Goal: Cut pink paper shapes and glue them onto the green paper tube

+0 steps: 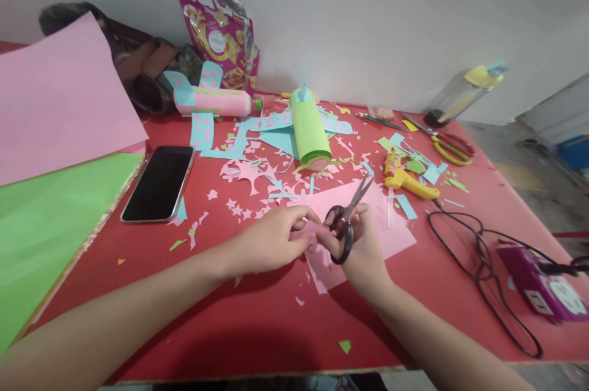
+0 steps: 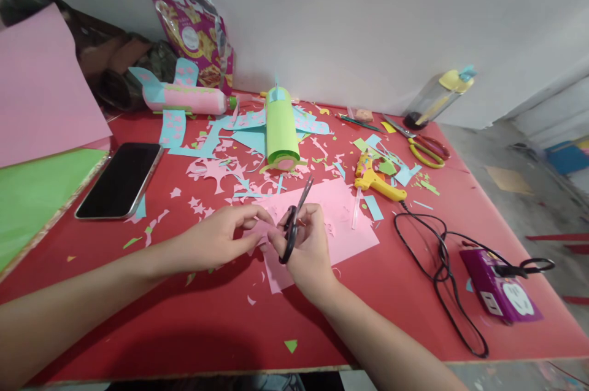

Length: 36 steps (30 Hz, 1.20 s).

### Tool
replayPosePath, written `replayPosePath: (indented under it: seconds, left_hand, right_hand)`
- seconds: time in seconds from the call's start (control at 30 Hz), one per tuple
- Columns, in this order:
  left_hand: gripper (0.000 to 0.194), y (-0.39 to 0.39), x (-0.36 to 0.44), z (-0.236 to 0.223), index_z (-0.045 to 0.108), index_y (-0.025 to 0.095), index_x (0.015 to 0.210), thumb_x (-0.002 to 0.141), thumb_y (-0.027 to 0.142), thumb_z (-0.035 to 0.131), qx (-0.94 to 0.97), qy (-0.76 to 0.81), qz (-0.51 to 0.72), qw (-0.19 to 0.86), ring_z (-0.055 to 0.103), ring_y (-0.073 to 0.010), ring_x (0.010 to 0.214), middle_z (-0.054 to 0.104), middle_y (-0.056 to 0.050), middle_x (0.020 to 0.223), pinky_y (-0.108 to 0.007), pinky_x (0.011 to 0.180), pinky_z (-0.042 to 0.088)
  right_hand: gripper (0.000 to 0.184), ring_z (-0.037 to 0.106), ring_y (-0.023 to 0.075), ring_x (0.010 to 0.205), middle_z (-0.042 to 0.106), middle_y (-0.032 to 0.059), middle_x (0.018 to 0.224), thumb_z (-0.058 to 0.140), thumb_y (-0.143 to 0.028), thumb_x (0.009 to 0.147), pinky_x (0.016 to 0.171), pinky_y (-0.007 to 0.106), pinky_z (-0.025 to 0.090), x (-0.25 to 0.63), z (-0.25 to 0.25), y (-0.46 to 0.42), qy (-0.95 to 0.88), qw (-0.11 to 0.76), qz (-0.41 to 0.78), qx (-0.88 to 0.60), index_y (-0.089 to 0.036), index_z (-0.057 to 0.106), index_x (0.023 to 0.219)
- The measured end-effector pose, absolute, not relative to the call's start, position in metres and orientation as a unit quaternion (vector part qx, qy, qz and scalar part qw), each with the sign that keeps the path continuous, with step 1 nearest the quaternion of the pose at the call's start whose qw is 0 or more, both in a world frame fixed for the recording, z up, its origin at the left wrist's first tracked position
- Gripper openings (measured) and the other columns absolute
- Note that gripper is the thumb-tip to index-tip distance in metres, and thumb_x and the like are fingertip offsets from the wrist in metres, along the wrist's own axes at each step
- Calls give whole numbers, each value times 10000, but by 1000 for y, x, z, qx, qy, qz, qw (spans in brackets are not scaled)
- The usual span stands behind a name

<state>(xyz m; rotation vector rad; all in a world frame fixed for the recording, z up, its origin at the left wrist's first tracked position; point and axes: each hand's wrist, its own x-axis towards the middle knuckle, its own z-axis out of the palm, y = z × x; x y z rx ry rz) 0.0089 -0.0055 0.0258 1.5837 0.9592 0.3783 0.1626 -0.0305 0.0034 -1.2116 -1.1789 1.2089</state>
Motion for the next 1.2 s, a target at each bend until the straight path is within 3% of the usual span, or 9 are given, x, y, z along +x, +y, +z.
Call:
replayPosePath:
  seconds: [0.17, 0.3, 0.8, 0.93, 1.07, 1.2]
  left_hand:
    - [188, -6, 9, 27, 512, 192, 946, 786, 235, 424, 698, 428, 164, 550, 605, -137, 679, 652, -34, 823, -254, 624, 458]
    - [151, -6, 10, 29, 493, 187, 905, 812, 268, 405, 672, 420, 168, 587, 616, -129, 649, 635, -16, 717, -233, 597, 460]
    - [117, -6, 11, 30, 472, 186, 848, 798, 284, 431, 628, 419, 177, 631, 603, -135, 612, 613, -14, 682, -249, 600, 460]
    - [134, -3, 8, 28, 485, 192, 860, 805, 280, 401, 659, 425, 163, 598, 573, -125, 606, 608, -2, 664, -230, 569, 420]
    - [161, 0, 5, 27, 486, 173, 689, 788, 262, 394, 716, 450, 153, 511, 458, -92, 509, 517, 29, 568, -206, 496, 336]
    - [154, 0, 5, 29, 472, 169, 633, 761, 229, 411, 726, 438, 153, 507, 372, -70, 457, 429, 53, 526, -190, 439, 264]
  right_hand:
    - [377, 473, 68, 531, 490, -67, 691, 648, -92, 616, 449, 184, 403, 162, 4, -31, -492, 511, 507, -489, -239, 320, 729]
    - [374, 477, 63, 506, 490, -72, 686, 652, -104, 627, 422, 176, 401, 162, 5, -31, -486, 510, 521, -482, -240, 320, 732]
    - [334, 507, 54, 542, 518, -82, 683, 634, -92, 633, 484, 175, 424, 163, 5, -30, -477, 518, 517, -486, -229, 353, 754]
    - [345, 492, 54, 512, 523, -82, 674, 625, -83, 620, 460, 178, 415, 163, 6, -28, -485, 518, 504, -493, -230, 338, 743]
    - [352, 485, 56, 488, 517, -82, 675, 620, -91, 625, 444, 188, 415, 163, 5, -28, -478, 514, 510, -497, -235, 321, 743]
    - [363, 486, 62, 493, 506, -79, 678, 624, -100, 626, 441, 194, 414, 163, 3, -28, -478, 513, 513, -495, -237, 309, 743]
